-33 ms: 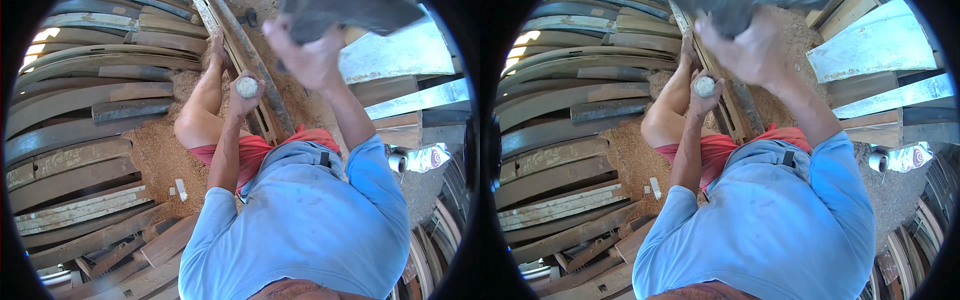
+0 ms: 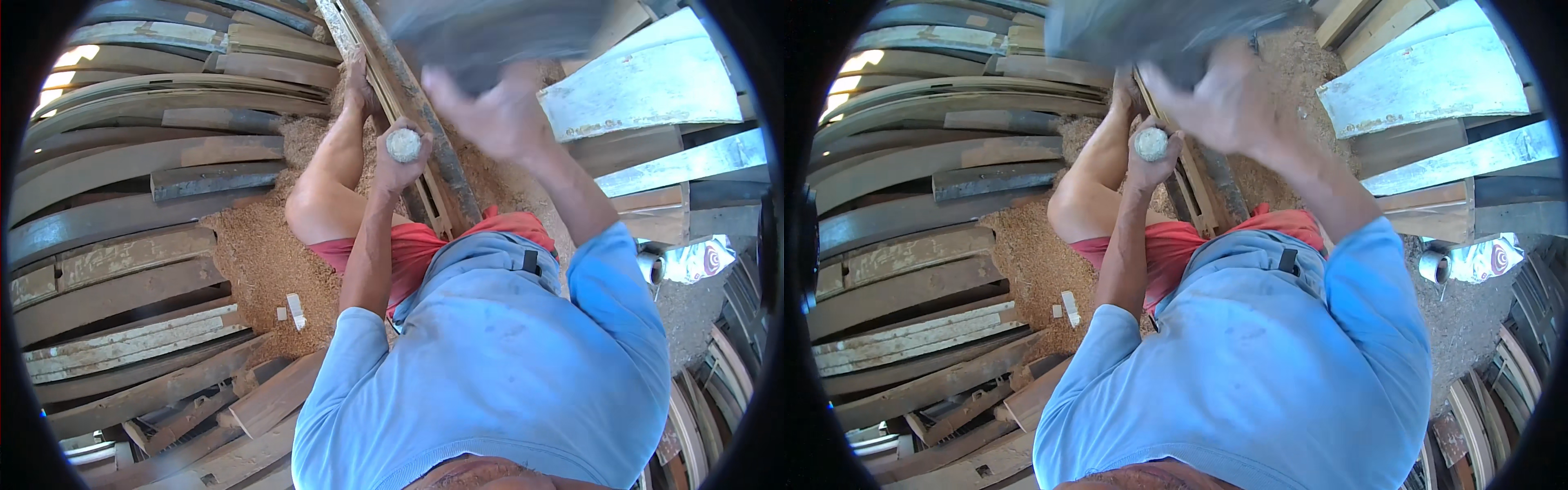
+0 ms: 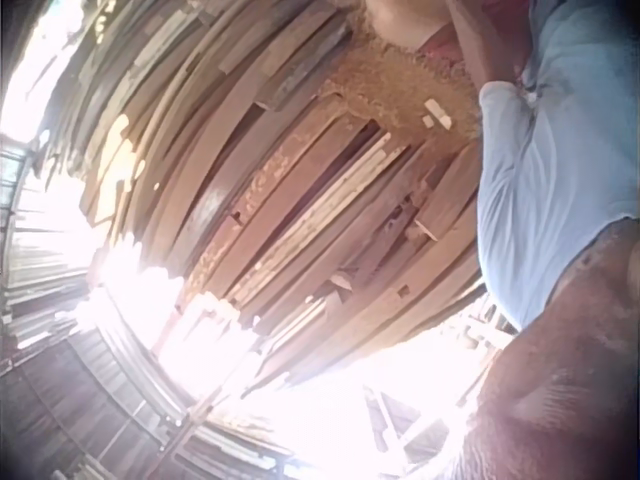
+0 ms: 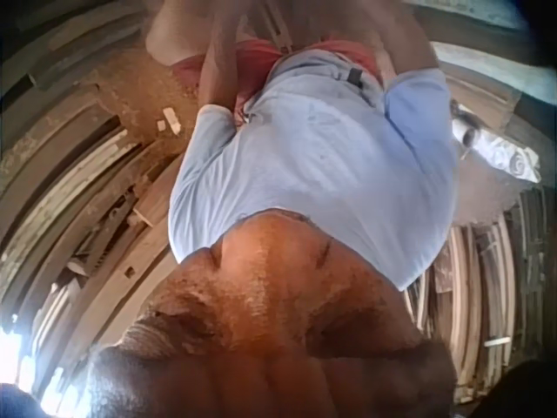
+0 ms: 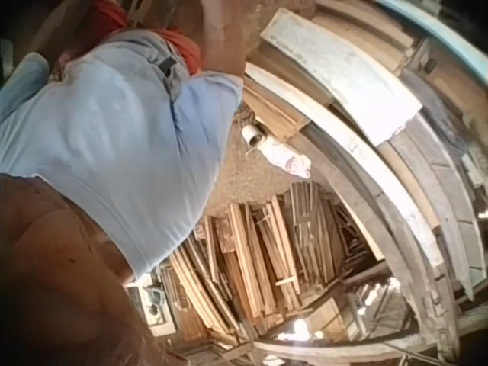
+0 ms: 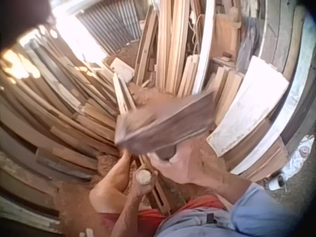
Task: The person chisels a groove into a wooden beam with a chisel and a hammer.
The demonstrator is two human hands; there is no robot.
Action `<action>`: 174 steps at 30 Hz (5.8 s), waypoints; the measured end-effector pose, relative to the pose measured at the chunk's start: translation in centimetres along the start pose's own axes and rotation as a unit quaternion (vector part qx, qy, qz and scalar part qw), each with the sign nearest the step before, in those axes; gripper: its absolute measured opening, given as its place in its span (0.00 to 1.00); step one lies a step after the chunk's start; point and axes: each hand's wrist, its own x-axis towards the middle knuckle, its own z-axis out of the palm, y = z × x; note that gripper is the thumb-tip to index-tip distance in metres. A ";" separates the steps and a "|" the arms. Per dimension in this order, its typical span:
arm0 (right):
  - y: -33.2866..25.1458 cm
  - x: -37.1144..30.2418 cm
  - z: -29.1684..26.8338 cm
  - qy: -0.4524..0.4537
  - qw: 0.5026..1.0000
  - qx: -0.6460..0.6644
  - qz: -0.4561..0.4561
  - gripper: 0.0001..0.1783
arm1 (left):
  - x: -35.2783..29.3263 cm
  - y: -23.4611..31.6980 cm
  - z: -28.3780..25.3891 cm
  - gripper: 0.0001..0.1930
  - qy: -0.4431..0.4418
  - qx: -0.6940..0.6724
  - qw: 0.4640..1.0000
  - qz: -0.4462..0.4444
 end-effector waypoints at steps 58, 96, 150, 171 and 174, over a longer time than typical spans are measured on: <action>1.9 -1.9 -1.5 -0.103 0.994 -0.038 -0.002 0.17 | -1.9 -1.8 0.1 0.07 0.053 -0.034 0.998 0.011; 2.0 -3.9 -5.5 -0.038 0.983 0.048 0.174 0.14 | 1.5 1.0 3.3 0.07 -0.007 0.008 0.999 0.039; -0.9 -1.6 -0.9 0.009 0.988 0.117 -0.099 0.09 | -2.7 -3.0 0.4 0.08 0.004 -0.122 0.992 0.038; 0.3 -3.2 -3.9 -0.145 0.971 0.143 0.123 0.17 | 1.1 -0.6 -0.8 0.08 0.071 -0.147 0.986 0.020; -1.7 -2.4 -4.3 -0.049 0.989 0.133 0.051 0.13 | -0.1 -1.5 -1.0 0.08 0.050 -0.087 0.995 0.024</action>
